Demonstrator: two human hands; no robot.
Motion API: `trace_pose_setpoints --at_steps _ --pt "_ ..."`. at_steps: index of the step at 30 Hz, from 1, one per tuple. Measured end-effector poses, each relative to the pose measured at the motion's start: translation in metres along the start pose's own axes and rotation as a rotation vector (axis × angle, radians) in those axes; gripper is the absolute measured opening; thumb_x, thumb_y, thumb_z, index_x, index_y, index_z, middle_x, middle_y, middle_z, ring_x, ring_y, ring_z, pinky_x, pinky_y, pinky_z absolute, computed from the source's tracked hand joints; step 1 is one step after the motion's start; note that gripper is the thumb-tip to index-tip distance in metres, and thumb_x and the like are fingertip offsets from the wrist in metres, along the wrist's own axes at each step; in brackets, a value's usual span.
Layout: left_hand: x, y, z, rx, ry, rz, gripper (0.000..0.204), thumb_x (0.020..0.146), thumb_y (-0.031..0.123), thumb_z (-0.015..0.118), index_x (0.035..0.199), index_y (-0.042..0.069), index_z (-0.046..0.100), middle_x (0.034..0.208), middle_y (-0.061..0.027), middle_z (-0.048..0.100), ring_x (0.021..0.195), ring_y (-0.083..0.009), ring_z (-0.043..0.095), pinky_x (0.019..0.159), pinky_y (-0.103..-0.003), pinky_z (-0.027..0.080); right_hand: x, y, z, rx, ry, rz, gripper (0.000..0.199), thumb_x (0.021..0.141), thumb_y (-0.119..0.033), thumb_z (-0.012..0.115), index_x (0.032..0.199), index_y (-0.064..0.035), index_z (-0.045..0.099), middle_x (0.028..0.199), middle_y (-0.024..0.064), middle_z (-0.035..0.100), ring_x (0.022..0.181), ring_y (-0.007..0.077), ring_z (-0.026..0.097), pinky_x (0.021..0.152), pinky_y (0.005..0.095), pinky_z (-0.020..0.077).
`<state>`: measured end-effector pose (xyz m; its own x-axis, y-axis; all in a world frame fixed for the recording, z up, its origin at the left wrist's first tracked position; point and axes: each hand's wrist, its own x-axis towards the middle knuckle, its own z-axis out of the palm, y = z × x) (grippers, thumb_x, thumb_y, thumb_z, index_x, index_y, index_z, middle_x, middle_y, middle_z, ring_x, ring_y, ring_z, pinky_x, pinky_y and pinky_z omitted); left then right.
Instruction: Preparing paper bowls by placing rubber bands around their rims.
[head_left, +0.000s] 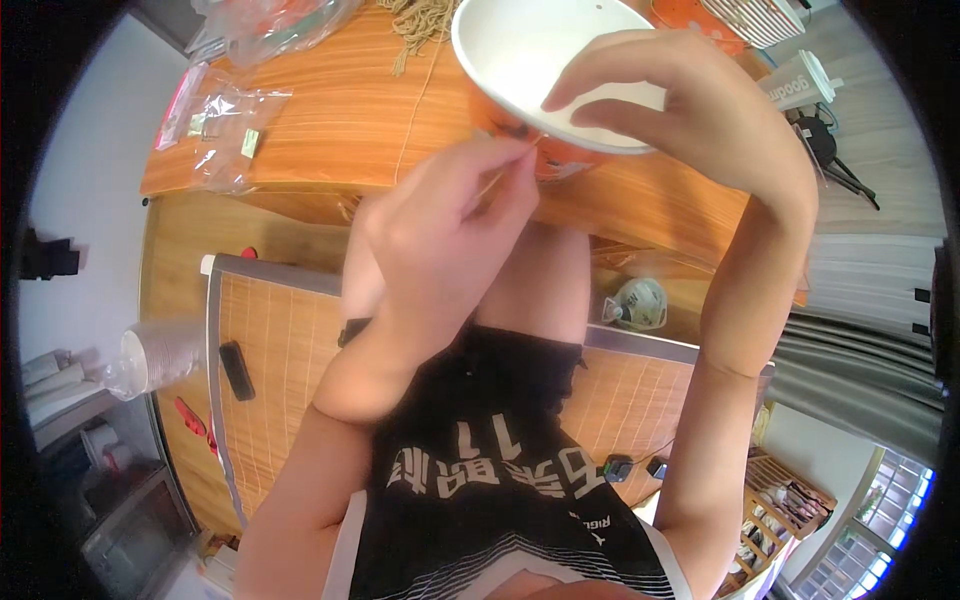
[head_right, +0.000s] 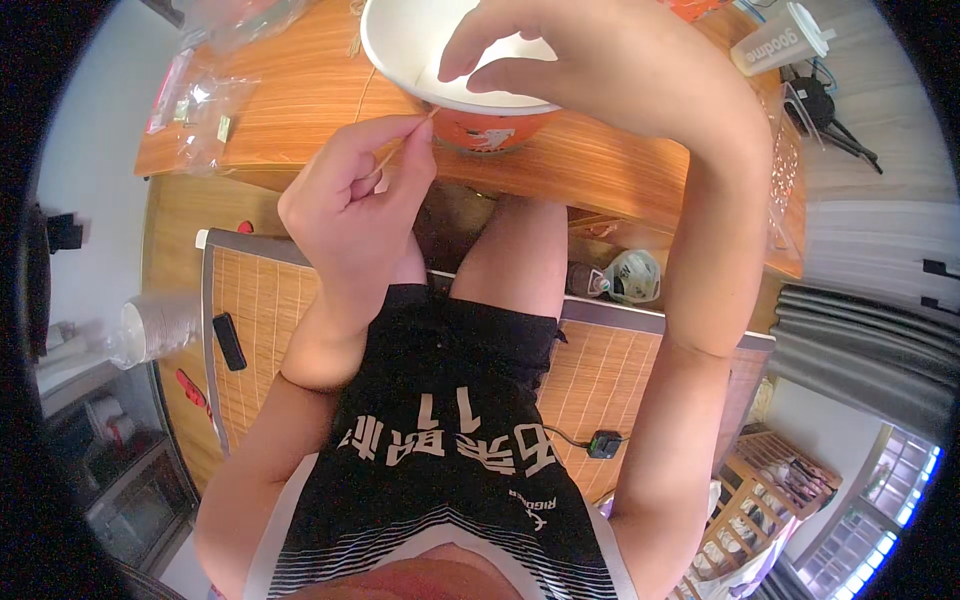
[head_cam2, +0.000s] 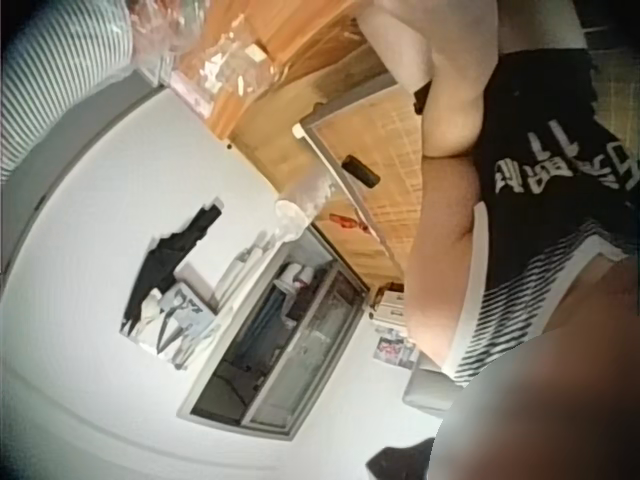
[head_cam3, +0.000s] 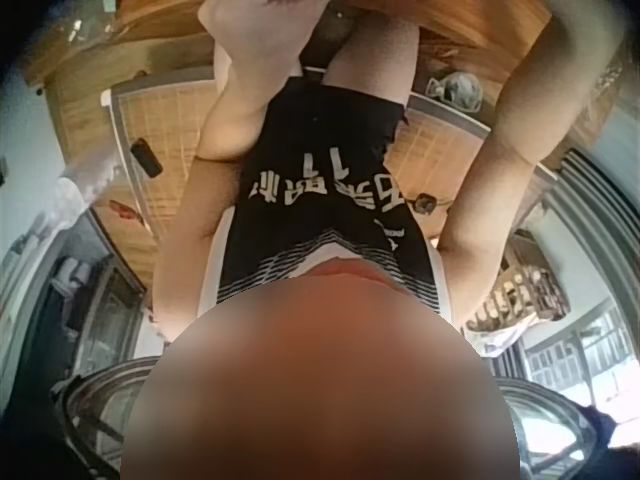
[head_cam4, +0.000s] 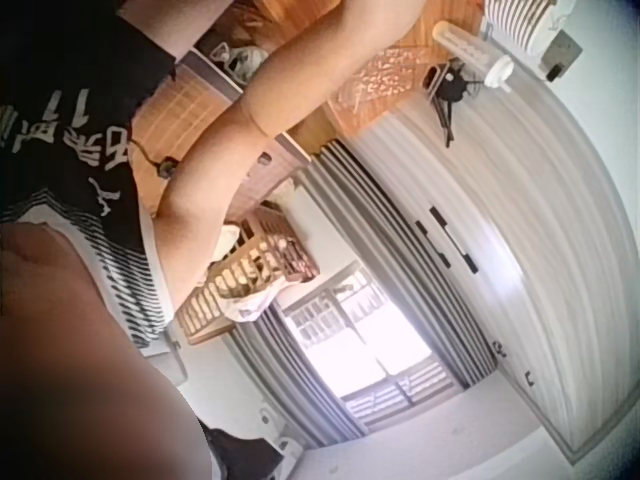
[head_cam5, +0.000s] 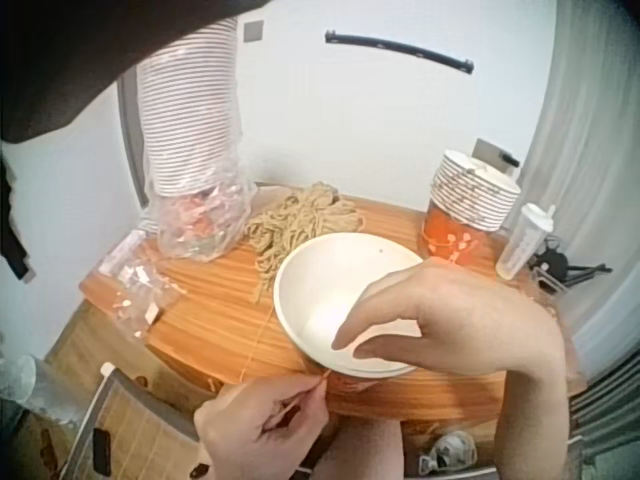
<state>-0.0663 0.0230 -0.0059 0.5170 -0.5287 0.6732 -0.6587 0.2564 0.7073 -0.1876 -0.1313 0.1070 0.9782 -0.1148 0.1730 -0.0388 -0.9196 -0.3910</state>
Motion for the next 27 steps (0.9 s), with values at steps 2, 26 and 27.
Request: trace_pose_setpoints --at_steps 2,26,27 --pt "0.000 0.001 0.001 -0.015 -0.001 -0.040 0.012 0.079 -0.001 0.080 0.088 0.002 0.074 0.058 0.0048 0.037 0.052 -0.0024 0.032 0.048 -0.021 0.024 0.002 0.003 0.001 0.033 -0.011 -0.018 0.016 0.084 0.001 0.071 0.100 0.0009 0.071 0.097 0.0105 0.071 0.091 0.0251 0.068 0.083 0.0331 0.0523" --pt "-0.003 0.005 -0.021 -0.185 -0.311 -0.262 0.009 0.092 0.000 0.068 0.099 -0.004 0.070 0.081 -0.0055 0.068 0.068 -0.0087 0.058 0.063 -0.021 0.046 -0.018 -0.085 0.058 -0.581 0.442 0.373 0.012 0.079 -0.002 0.073 0.088 -0.0073 0.067 0.083 0.0061 0.066 0.072 0.0196 0.064 0.065 0.0297 0.0511" --pt "-0.004 0.001 -0.019 -0.186 -0.315 -0.261 0.009 0.092 0.000 0.068 0.099 -0.004 0.070 0.081 -0.0055 0.068 0.068 -0.0087 0.058 0.063 -0.021 0.046 -0.021 -0.085 0.070 -0.581 0.444 0.377 0.012 0.079 -0.002 0.073 0.088 -0.0073 0.067 0.083 0.0061 0.066 0.072 0.0196 0.064 0.065 0.0297 0.0511"
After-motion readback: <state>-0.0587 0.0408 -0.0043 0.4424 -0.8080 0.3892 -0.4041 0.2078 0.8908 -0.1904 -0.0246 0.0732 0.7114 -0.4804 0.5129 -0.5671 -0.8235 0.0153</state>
